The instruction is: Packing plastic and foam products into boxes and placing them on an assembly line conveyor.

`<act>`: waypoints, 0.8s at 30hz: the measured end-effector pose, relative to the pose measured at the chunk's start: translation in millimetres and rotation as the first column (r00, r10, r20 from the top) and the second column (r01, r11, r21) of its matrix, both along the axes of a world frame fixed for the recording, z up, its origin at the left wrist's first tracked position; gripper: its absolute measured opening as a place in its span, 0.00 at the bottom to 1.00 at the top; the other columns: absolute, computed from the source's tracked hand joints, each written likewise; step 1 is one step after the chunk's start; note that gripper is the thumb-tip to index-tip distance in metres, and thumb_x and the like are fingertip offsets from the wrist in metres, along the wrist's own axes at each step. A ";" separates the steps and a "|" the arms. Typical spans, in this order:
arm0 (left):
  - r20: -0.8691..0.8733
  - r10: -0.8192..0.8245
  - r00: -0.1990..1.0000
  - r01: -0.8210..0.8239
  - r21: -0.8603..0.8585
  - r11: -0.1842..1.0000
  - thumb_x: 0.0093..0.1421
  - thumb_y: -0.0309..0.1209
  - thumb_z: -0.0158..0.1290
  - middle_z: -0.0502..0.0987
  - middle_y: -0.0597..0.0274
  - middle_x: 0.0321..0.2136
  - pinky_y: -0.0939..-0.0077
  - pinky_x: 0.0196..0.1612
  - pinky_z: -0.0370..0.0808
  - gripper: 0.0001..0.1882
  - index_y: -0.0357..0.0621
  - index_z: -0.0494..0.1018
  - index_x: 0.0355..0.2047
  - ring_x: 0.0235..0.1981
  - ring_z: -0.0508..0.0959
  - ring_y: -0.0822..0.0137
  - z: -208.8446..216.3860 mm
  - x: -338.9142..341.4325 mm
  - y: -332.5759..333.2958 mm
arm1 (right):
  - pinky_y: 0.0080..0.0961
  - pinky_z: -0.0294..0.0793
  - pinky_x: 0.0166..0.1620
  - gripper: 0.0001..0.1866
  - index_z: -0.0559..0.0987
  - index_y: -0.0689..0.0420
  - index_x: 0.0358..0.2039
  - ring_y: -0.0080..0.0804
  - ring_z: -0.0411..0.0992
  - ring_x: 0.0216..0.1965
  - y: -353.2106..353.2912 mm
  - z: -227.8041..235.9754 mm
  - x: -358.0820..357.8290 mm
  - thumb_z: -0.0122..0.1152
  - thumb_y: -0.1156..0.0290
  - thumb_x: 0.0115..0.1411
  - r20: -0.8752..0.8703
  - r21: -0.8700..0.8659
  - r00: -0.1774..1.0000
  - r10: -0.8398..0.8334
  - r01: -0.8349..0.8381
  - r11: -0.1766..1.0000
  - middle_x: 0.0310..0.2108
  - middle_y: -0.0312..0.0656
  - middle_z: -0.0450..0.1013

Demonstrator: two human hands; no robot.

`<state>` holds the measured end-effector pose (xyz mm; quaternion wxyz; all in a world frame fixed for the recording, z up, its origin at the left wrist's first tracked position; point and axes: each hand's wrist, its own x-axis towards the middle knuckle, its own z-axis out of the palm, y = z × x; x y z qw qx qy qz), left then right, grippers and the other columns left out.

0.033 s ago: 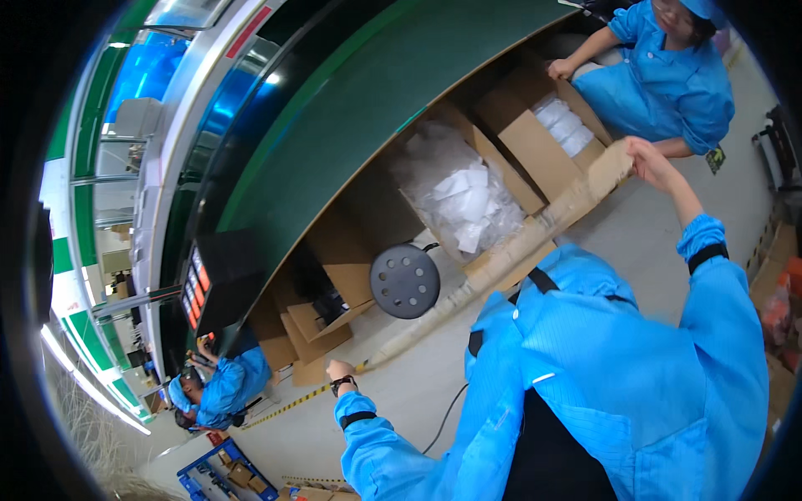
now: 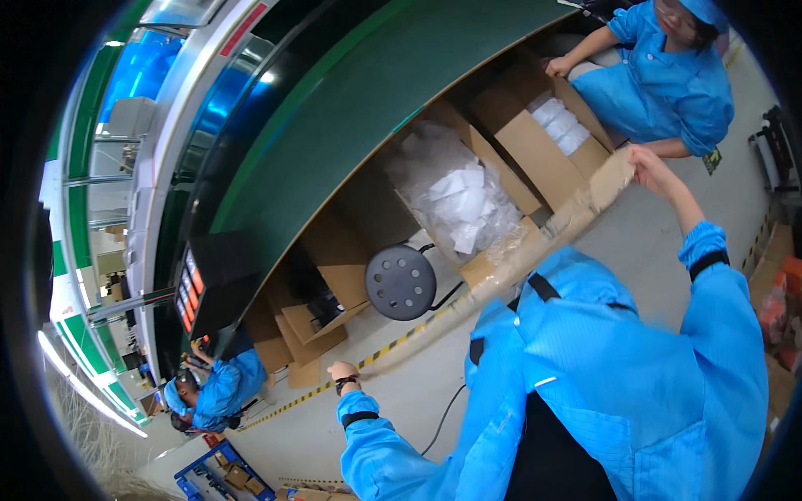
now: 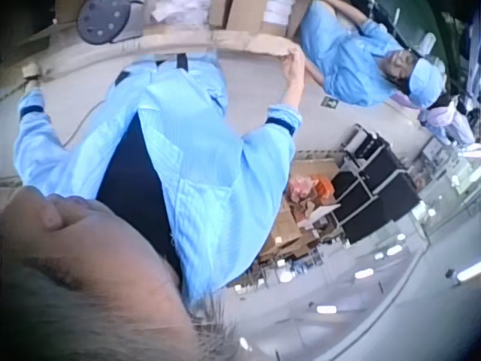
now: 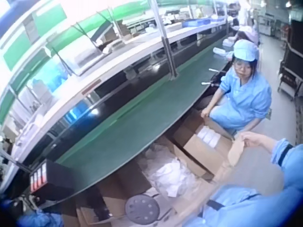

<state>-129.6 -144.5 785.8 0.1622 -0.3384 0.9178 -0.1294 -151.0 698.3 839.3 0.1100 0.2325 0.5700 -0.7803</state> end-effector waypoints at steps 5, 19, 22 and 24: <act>0.382 -0.667 0.640 0.619 0.258 0.742 0.59 0.33 0.45 0.78 0.61 0.33 0.63 0.34 0.75 0.11 0.47 0.77 0.36 0.35 0.79 0.58 -155.5 -14.7 106.8 | 0.25 0.73 0.39 0.03 0.68 0.49 0.25 0.20 0.70 0.32 4.0 -20.5 69.9 0.48 0.73 0.55 0.305 0.023 0.951 0.043 -0.052 0.998 0.28 0.29 0.69; 0.798 0.587 0.137 -0.128 0.602 -0.789 0.59 0.44 0.52 0.70 0.65 0.47 0.72 0.54 0.65 0.24 0.47 0.65 0.51 0.48 0.68 0.66 -360.2 82.0 442.3 | 0.19 0.73 0.37 0.06 0.70 0.49 0.26 0.17 0.71 0.28 -35.4 -136.1 127.4 0.52 0.77 0.53 0.694 -0.043 0.718 0.053 -0.032 0.999 0.26 0.26 0.71; 0.744 0.566 0.355 -0.104 0.633 -0.767 0.62 0.39 0.49 0.68 0.60 0.50 0.70 0.56 0.64 0.21 0.43 0.63 0.52 0.52 0.67 0.65 -337.2 48.5 443.7 | 0.19 0.73 0.37 0.05 0.70 0.49 0.27 0.17 0.71 0.28 -24.3 -146.6 145.6 0.53 0.76 0.53 0.668 0.011 0.743 -0.031 0.032 0.999 0.26 0.27 0.71; 0.636 0.515 0.575 -0.097 0.677 -0.729 0.62 0.38 0.49 0.67 0.54 0.52 0.68 0.57 0.63 0.23 0.39 0.62 0.53 0.55 0.66 0.61 -310.6 4.7 430.4 | 0.21 0.74 0.37 0.04 0.71 0.49 0.28 0.17 0.71 0.28 -26.6 -161.1 141.2 0.52 0.75 0.54 0.675 0.102 0.730 -0.112 0.059 0.993 0.26 0.28 0.71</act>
